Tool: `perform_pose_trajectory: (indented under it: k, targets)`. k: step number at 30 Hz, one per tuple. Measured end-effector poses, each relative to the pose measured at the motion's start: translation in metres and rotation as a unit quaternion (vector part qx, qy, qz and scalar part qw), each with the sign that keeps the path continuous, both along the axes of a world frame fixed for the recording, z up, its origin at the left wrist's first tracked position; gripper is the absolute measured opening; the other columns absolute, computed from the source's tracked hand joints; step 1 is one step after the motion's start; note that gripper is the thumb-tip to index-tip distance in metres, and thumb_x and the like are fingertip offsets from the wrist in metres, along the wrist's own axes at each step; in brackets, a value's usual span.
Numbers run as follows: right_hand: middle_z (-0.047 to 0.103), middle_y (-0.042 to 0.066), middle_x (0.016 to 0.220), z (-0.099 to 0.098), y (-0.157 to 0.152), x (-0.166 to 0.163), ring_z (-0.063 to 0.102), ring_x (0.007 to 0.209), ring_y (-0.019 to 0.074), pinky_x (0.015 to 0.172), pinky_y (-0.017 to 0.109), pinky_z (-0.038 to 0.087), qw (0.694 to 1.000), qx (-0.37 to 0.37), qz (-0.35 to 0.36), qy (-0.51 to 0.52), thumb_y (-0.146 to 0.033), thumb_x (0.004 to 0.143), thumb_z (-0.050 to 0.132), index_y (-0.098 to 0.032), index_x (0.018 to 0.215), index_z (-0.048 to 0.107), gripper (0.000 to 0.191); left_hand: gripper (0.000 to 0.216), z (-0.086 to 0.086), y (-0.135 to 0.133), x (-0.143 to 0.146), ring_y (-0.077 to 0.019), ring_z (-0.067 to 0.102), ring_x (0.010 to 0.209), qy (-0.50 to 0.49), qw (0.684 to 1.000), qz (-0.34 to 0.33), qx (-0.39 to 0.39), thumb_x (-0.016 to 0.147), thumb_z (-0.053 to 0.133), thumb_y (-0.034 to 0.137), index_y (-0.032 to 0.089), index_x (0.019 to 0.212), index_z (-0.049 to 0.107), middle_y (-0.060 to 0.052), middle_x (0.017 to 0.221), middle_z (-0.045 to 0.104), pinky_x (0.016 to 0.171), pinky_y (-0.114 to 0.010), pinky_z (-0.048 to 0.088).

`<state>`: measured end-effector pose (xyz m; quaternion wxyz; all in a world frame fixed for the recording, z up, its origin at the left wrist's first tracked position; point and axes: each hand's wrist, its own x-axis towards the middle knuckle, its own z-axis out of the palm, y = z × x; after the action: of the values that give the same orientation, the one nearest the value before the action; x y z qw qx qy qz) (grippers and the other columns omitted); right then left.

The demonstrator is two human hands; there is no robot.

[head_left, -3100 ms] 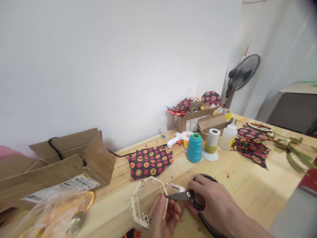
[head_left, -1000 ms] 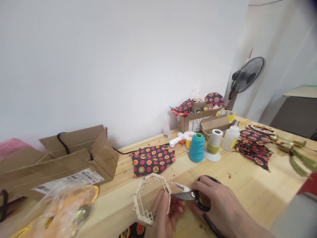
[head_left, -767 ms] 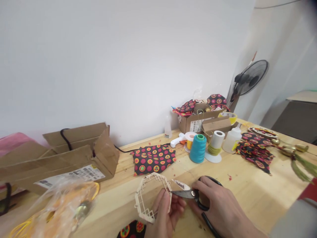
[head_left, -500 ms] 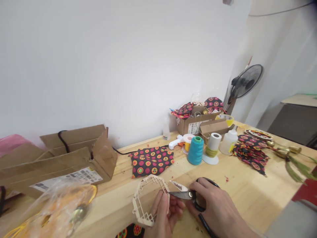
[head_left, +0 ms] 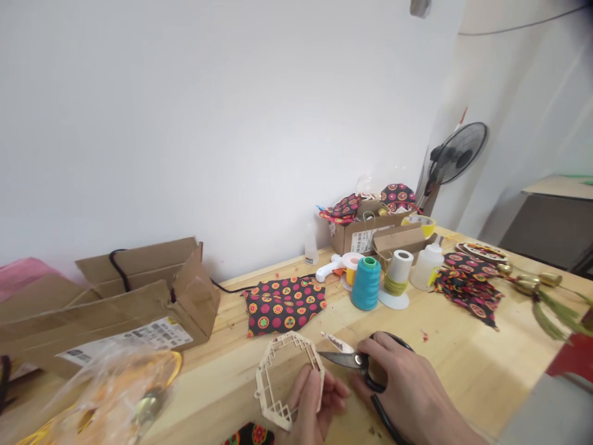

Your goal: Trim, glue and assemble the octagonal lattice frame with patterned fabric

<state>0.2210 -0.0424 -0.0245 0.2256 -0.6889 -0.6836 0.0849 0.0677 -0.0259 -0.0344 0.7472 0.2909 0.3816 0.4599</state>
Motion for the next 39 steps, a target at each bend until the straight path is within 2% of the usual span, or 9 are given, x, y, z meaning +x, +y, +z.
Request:
perform_pose_trajectory:
  k: [4, 10, 18, 24, 33, 36, 39]
  targets:
    - [0.059, -0.002, 0.075, -0.001, -0.001, 0.001, 0.059, 0.069, 0.016, 0.055, 0.024, 0.042, 1.0, 0.007, 0.026, 0.0, -0.021, 0.071, 0.054, -0.028, 0.077, 0.059, 0.01, 0.03, -0.001, 0.001, -0.001, -0.0115, 0.057, 0.055, -0.018, 0.999, 0.034, -0.031, 0.053, 0.075, 0.043, 0.015, 0.057, 0.066, -0.005, 0.057, 0.068, 0.058, -0.02, 0.045]
    - [0.058, -0.001, 0.075, -0.004, -0.002, 0.003, 0.059, 0.066, 0.016, 0.052, 0.024, 0.041, 0.999, 0.002, 0.04, -0.019, -0.022, 0.072, 0.052, -0.028, 0.077, 0.059, 0.011, 0.03, 0.001, 0.001, 0.001, -0.0117, 0.057, 0.056, -0.018, 0.997, 0.063, -0.034, 0.052, 0.075, 0.043, 0.015, 0.059, 0.067, -0.003, 0.055, 0.066, 0.057, -0.02, 0.047]
    - [0.058, -0.001, 0.076, -0.004, 0.0, -0.002, 0.06, 0.068, 0.0169, 0.054, 0.025, 0.042, 1.0, -0.008, 0.011, -0.016, -0.022, 0.071, 0.053, -0.027, 0.075, 0.057, 0.008, 0.033, -0.002, 0.002, 0.005, -0.0106, 0.056, 0.051, -0.005, 0.997, 0.071, -0.024, 0.051, 0.074, 0.047, 0.015, 0.059, 0.066, -0.004, 0.053, 0.066, 0.052, -0.019, 0.045]
    - [0.058, -0.002, 0.076, -0.004, -0.002, -0.002, 0.06, 0.067, 0.017, 0.054, 0.026, 0.042, 1.0, -0.009, 0.013, 0.016, -0.022, 0.07, 0.054, -0.028, 0.078, 0.058, 0.011, 0.034, -0.002, 0.002, 0.003, -0.0122, 0.055, 0.054, -0.011, 0.998, 0.056, -0.039, 0.052, 0.073, 0.048, 0.015, 0.06, 0.065, -0.005, 0.055, 0.066, 0.056, -0.022, 0.045]
    - [0.055, 0.0, 0.074, 0.011, -0.013, 0.013, 0.054, 0.063, 0.0145, 0.057, 0.024, 0.045, 0.989, 0.055, 0.081, 0.109, -0.012, 0.06, 0.053, -0.022, 0.084, 0.053, 0.026, 0.032, -0.004, -0.003, 0.001, -0.0113, 0.05, 0.056, 0.024, 0.998, -0.026, 0.061, 0.067, 0.062, 0.049, 0.017, 0.062, 0.063, 0.0, 0.059, 0.06, 0.056, -0.021, 0.038]
    - [0.055, 0.001, 0.08, 0.014, -0.018, 0.011, 0.055, 0.072, 0.0159, 0.062, 0.024, 0.046, 0.988, 0.063, 0.084, 0.109, -0.007, 0.054, 0.053, -0.023, 0.085, 0.053, 0.035, 0.029, -0.002, -0.005, 0.003, -0.0126, 0.05, 0.057, 0.023, 0.996, -0.025, 0.084, 0.07, 0.06, 0.046, 0.017, 0.066, 0.064, -0.001, 0.058, 0.059, 0.057, -0.023, 0.038]
    - [0.055, 0.003, 0.082, 0.011, -0.02, 0.004, 0.055, 0.078, 0.0185, 0.065, 0.026, 0.046, 0.993, 0.051, 0.061, 0.093, -0.008, 0.055, 0.055, -0.022, 0.083, 0.056, 0.031, 0.025, -0.003, -0.007, 0.004, -0.0135, 0.05, 0.055, 0.016, 0.996, -0.007, 0.092, 0.072, 0.059, 0.043, 0.018, 0.073, 0.065, -0.001, 0.058, 0.06, 0.056, -0.025, 0.038]
